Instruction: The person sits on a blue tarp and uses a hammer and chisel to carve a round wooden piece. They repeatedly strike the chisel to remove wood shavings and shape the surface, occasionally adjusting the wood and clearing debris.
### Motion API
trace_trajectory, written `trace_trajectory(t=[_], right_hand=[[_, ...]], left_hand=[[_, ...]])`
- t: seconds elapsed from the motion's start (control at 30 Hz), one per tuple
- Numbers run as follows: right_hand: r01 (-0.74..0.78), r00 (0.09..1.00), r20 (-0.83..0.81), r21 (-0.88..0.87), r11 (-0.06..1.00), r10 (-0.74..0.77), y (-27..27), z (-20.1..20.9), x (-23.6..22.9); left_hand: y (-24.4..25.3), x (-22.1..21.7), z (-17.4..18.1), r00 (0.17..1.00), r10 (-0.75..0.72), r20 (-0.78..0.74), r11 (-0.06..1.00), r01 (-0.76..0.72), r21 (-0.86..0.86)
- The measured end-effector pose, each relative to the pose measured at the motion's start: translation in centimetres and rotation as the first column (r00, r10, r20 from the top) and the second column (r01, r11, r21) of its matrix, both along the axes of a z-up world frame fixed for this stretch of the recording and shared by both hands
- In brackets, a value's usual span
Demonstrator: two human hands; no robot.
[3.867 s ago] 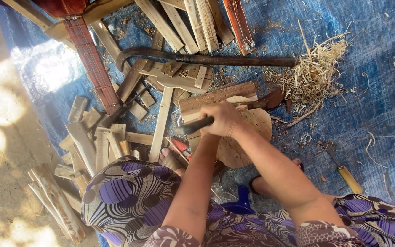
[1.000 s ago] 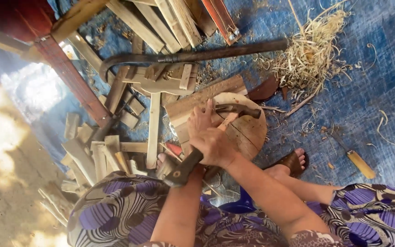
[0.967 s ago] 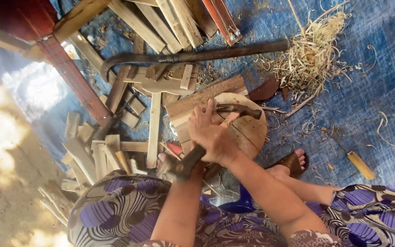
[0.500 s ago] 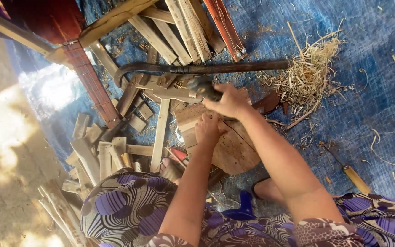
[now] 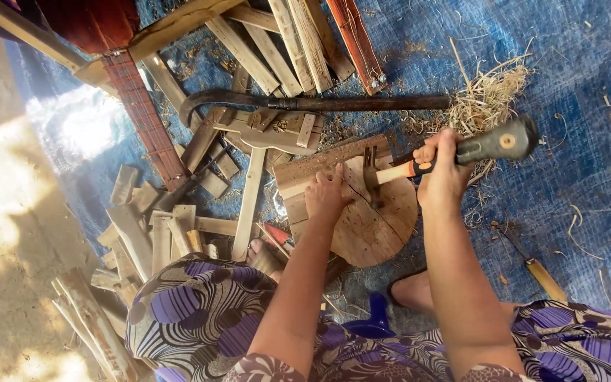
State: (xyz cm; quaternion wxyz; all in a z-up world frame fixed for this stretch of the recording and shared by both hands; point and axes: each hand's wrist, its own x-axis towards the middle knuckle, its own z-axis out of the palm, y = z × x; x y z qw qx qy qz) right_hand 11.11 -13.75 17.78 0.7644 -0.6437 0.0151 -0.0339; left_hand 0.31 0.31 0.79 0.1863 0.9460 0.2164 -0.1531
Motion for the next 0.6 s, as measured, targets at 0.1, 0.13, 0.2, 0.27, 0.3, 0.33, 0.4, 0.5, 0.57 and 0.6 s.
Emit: trace_trajectory(t=[0.1,0.13,0.2,0.27,0.3,0.33,0.4,0.5,0.57,0.6], right_hand=[[-0.068,0.996,-0.058,0.024,0.997,0.069,-2.3,0.3,-1.7],[-0.240,0.969,-0.104,-0.207,0.948,0.223,-3.5,1.4,-2.5],[-0.404,0.915,-0.190,-0.416,0.815,0.356,-6.4,2.6,-3.9],[-0.650,0.759,-0.322,-0.432,0.625,0.566,-9.5,2.7,-4.7],[-0.651,0.758,-0.323,-0.432,0.625,0.566,-11.2,2.1,-5.4],[-0.660,0.704,-0.416,-0.082,0.747,0.576,-12.9,1.4,-6.2],[-0.562,0.628,-0.477,0.268,0.782,0.615,-13.5,2.3,-7.4],[-0.533,0.445,-0.799,0.126,0.836,0.405,-10.3,5.2,-10.2],[-0.309,0.325,-0.912,0.147,0.940,0.250,-7.9,5.0,-12.6],[-0.309,0.331,-0.909,0.150,0.939,0.254,-9.1,1.8,-13.2]], left_hand=[[0.0,0.2,-0.3,1.000,0.004,0.002,1.000,-0.004,0.006],[0.0,0.2,-0.6,1.000,0.008,0.019,1.000,-0.008,-0.001],[-0.2,-0.1,-0.9,0.999,0.014,0.031,1.000,-0.013,-0.012],[-0.1,0.1,-0.8,1.000,0.007,0.013,1.000,-0.007,0.009],[-0.2,0.1,-1.5,1.000,0.007,0.012,1.000,-0.007,0.008],[-0.3,0.2,-2.2,1.000,0.006,0.008,1.000,-0.007,0.020],[-0.3,0.6,-2.5,1.000,0.010,0.013,0.999,-0.011,0.033],[-0.2,0.4,-0.9,1.000,0.017,0.000,1.000,-0.017,0.022],[0.0,0.2,1.0,1.000,0.024,0.000,1.000,-0.024,0.011],[0.1,0.4,0.3,1.000,0.023,0.006,1.000,-0.023,0.016]])
